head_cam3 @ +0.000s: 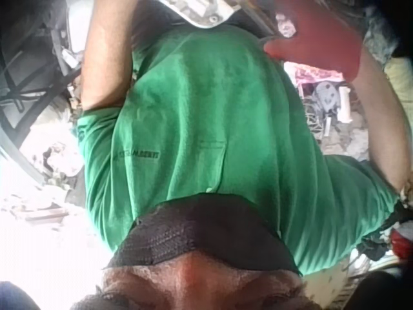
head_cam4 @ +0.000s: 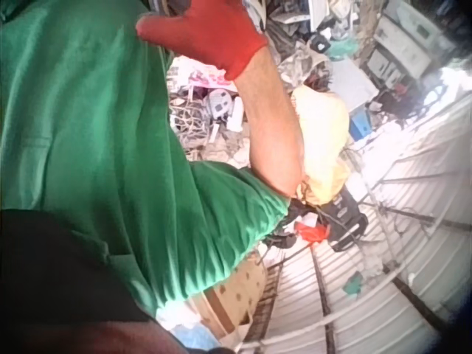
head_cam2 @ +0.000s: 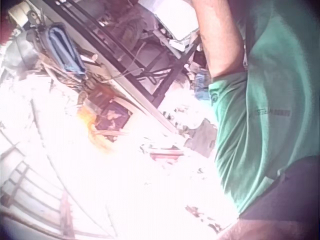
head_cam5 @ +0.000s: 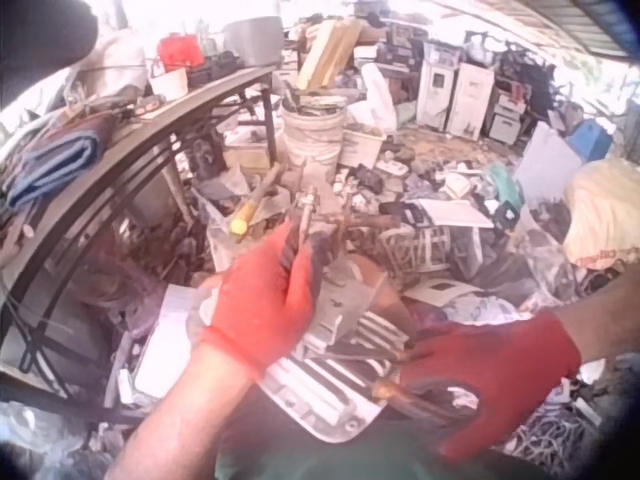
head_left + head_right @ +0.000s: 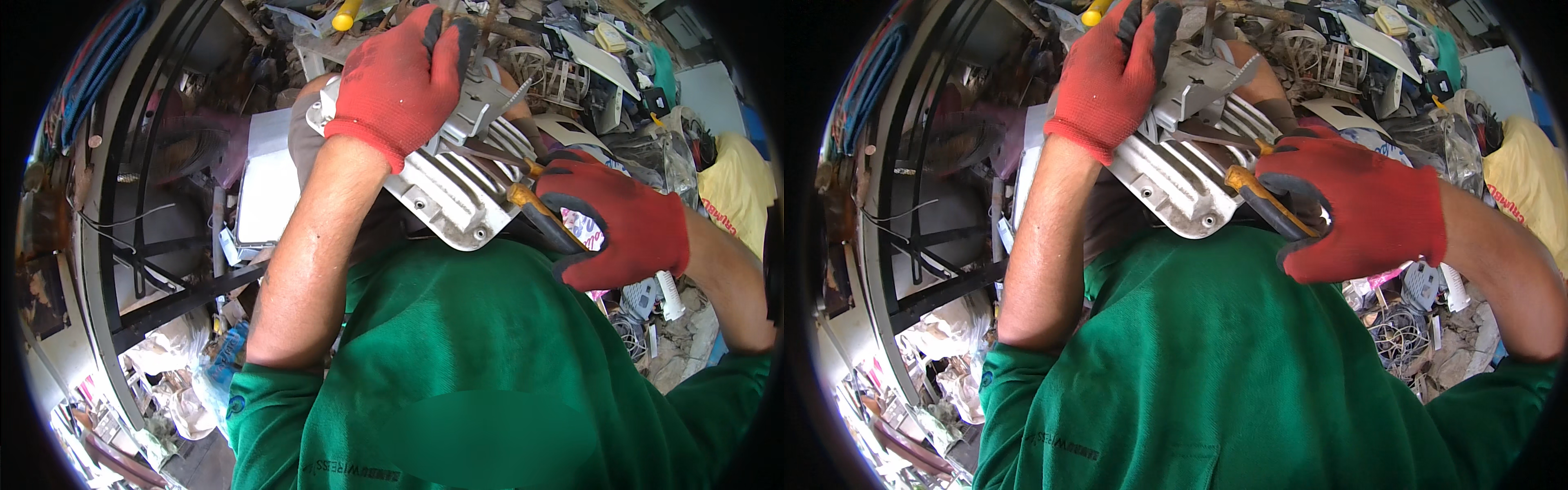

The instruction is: The person disassembles a metal housing by removing screws with a screwdriver and prying off a metal plate with pliers while sitting in a cluttered outdoor workspace.

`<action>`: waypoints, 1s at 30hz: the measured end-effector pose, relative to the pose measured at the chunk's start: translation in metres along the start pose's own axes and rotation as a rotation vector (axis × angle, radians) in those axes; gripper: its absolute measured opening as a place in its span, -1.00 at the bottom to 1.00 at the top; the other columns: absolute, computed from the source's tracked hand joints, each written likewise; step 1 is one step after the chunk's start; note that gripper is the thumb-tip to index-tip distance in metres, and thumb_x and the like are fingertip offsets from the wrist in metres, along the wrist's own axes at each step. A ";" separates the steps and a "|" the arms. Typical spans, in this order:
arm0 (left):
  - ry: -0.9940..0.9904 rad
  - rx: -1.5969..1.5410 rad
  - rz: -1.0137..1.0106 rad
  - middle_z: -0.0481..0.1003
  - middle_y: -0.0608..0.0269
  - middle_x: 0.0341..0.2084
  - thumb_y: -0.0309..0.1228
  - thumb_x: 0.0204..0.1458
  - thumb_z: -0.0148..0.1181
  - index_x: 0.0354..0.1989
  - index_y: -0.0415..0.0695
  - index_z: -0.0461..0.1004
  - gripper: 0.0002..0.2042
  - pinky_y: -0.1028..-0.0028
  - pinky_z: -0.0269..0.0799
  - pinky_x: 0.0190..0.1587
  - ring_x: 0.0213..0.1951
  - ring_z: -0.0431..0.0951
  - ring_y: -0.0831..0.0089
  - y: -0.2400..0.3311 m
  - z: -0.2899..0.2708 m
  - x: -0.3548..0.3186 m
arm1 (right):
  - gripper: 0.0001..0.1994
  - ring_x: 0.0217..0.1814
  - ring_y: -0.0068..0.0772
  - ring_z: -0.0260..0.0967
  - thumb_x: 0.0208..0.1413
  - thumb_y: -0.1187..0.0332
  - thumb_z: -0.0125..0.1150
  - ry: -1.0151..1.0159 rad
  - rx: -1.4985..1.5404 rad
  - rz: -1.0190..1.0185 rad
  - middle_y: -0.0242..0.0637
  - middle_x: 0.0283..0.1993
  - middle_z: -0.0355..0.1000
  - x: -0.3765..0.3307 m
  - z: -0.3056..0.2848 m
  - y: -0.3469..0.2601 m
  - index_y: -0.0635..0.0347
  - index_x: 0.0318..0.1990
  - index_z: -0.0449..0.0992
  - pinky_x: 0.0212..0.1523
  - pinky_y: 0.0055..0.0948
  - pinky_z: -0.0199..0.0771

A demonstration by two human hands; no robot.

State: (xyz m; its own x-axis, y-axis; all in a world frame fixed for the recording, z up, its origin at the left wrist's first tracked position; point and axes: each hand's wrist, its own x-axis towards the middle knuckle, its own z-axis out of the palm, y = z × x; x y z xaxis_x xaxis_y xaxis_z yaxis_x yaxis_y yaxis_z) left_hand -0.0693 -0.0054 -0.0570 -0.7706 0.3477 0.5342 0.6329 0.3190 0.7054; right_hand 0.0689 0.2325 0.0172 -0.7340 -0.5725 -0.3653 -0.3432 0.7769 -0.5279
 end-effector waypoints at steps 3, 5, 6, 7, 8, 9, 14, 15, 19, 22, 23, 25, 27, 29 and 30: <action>-0.028 0.086 -0.067 0.60 -0.19 -0.37 -0.40 0.29 0.04 0.11 -0.18 0.48 -0.72 0.07 0.50 -0.16 -0.22 0.61 -0.21 0.007 -0.002 0.001 | -0.13 0.45 0.24 0.15 -0.27 0.16 0.62 -0.077 0.131 0.056 0.12 0.31 0.30 -0.001 -0.007 -0.003 0.25 0.27 0.37 0.43 0.04 0.20; -0.013 0.070 -0.090 0.60 -0.20 -0.36 -0.41 0.28 0.04 0.12 -0.18 0.48 -0.71 0.08 0.51 -0.16 -0.21 0.62 -0.20 0.012 -0.003 0.000 | -0.14 0.42 0.23 0.18 -0.27 0.15 0.63 -0.065 0.084 0.076 0.10 0.29 0.31 -0.004 -0.006 -0.007 0.26 0.25 0.38 0.41 0.02 0.23; -0.004 0.062 -0.099 0.60 -0.20 -0.36 -0.41 0.28 0.05 0.13 -0.18 0.48 -0.71 0.08 0.51 -0.16 -0.21 0.62 -0.20 0.013 -0.003 0.000 | -0.14 0.41 0.23 0.20 -0.28 0.15 0.63 -0.058 0.058 0.085 0.09 0.28 0.32 -0.005 -0.006 -0.010 0.26 0.24 0.38 0.40 0.01 0.24; -0.010 0.054 -0.107 0.60 -0.20 -0.36 -0.40 0.28 0.05 0.13 -0.18 0.48 -0.71 0.08 0.51 -0.16 -0.21 0.62 -0.20 0.013 -0.002 0.000 | -0.15 0.39 0.22 0.22 -0.28 0.14 0.62 -0.062 0.057 0.085 0.08 0.27 0.33 -0.005 -0.008 -0.011 0.26 0.24 0.39 0.39 0.00 0.26; -0.015 0.050 -0.115 0.61 -0.20 -0.35 -0.40 0.29 0.05 0.13 -0.18 0.48 -0.71 0.08 0.51 -0.16 -0.20 0.62 -0.20 0.013 -0.003 0.001 | -0.15 0.37 0.21 0.23 -0.28 0.14 0.62 -0.065 0.057 0.080 0.08 0.26 0.33 -0.003 -0.010 -0.013 0.26 0.23 0.39 0.37 0.00 0.27; -0.021 0.047 -0.122 0.61 -0.20 -0.35 -0.40 0.29 0.05 0.13 -0.18 0.48 -0.71 0.08 0.51 -0.16 -0.20 0.62 -0.19 0.013 -0.003 0.002 | -0.16 0.36 0.21 0.25 -0.28 0.14 0.62 -0.067 0.057 0.076 0.08 0.26 0.34 -0.001 -0.012 -0.015 0.27 0.22 0.40 0.36 -0.01 0.28; -0.008 -0.015 -0.057 0.61 -0.20 -0.34 -0.40 0.29 0.05 0.13 -0.17 0.49 -0.71 0.08 0.51 -0.15 -0.19 0.62 -0.19 0.002 0.000 0.001 | -0.19 0.34 0.18 0.27 -0.25 0.10 0.58 -0.145 -0.015 0.131 0.07 0.23 0.35 0.012 -0.023 -0.039 0.27 0.21 0.42 0.33 -0.03 0.31; -0.016 -0.022 -0.061 0.61 -0.20 -0.34 -0.39 0.29 0.05 0.13 -0.17 0.49 -0.71 0.08 0.51 -0.15 -0.19 0.62 -0.19 0.004 0.000 0.002 | -0.20 0.35 0.19 0.26 -0.25 0.10 0.58 -0.158 -0.005 0.162 0.07 0.22 0.35 0.014 -0.024 -0.042 0.26 0.20 0.42 0.34 -0.03 0.31; -0.030 0.038 -0.113 0.60 -0.21 -0.34 -0.39 0.28 0.05 0.12 -0.16 0.49 -0.71 0.08 0.51 -0.16 -0.21 0.62 -0.20 0.009 -0.002 0.001 | -0.26 0.41 0.23 0.20 -0.27 0.15 0.56 -0.173 -0.015 0.208 0.04 0.18 0.36 0.025 -0.028 -0.049 0.22 0.14 0.46 0.38 -0.01 0.27; -0.004 0.049 -0.032 0.59 -0.21 -0.37 -0.38 0.28 0.05 0.07 -0.17 0.50 -0.74 0.06 0.49 -0.19 -0.23 0.61 -0.22 0.002 -0.002 -0.002 | -0.31 0.49 0.22 0.10 -0.26 0.19 0.51 -0.027 -0.288 -0.098 0.00 0.21 0.37 0.017 -0.023 0.011 0.17 0.13 0.48 0.46 0.02 0.19; -0.039 0.092 -0.056 0.59 -0.21 -0.38 -0.37 0.28 0.05 0.05 -0.17 0.50 -0.75 0.05 0.49 -0.20 -0.24 0.60 -0.22 0.010 -0.002 -0.003 | -0.31 0.53 0.18 0.06 -0.23 0.18 0.48 -0.028 -0.381 -0.176 -0.03 0.24 0.37 0.024 -0.034 0.051 0.15 0.16 0.47 0.49 0.02 0.17; -0.071 0.160 -0.082 0.58 -0.22 -0.39 -0.35 0.28 0.05 -0.01 -0.20 0.48 -0.78 0.01 0.47 -0.21 -0.24 0.59 -0.24 0.011 -0.001 -0.005 | -0.31 0.59 0.17 -0.02 -0.21 0.20 0.47 -0.020 -0.419 -0.260 -0.05 0.30 0.36 0.031 -0.033 0.082 0.13 0.19 0.47 0.51 0.04 0.15; -0.083 0.074 -0.068 0.58 -0.23 -0.38 -0.36 0.29 0.05 -0.03 -0.21 0.48 -0.78 0.01 0.47 -0.20 -0.23 0.59 -0.24 0.003 -0.006 -0.003 | -0.30 0.60 0.22 -0.07 -0.26 0.26 0.49 -0.013 -0.279 -0.248 -0.04 0.34 0.32 0.033 -0.017 0.083 0.11 0.19 0.47 0.50 0.07 0.18; -0.074 0.052 -0.080 0.58 -0.23 -0.37 -0.36 0.30 0.04 -0.01 -0.22 0.49 -0.77 0.04 0.47 -0.19 -0.23 0.59 -0.24 0.008 -0.008 -0.003 | -0.30 0.60 0.23 -0.07 -0.26 0.24 0.48 -0.025 -0.280 -0.137 -0.04 0.34 0.32 0.022 -0.011 0.068 0.11 0.18 0.47 0.50 0.07 0.18; -0.036 0.047 -0.055 0.58 -0.23 -0.38 -0.37 0.30 0.04 0.01 -0.22 0.49 -0.76 0.05 0.47 -0.20 -0.24 0.59 -0.23 0.003 -0.007 -0.005 | -0.30 0.60 0.24 -0.07 -0.25 0.23 0.48 -0.029 -0.284 -0.085 -0.04 0.34 0.32 0.018 -0.012 0.056 0.11 0.18 0.48 0.50 0.07 0.19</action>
State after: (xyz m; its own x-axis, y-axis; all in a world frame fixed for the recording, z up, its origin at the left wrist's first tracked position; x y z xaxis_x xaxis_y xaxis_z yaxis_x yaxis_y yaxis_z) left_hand -0.0641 -0.0119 -0.0541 -0.8016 0.3600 0.4773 0.5932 0.3791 0.7103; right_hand 0.0297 0.2690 -0.0094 -0.6798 -0.6430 -0.3528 -0.5561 0.7655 -0.3236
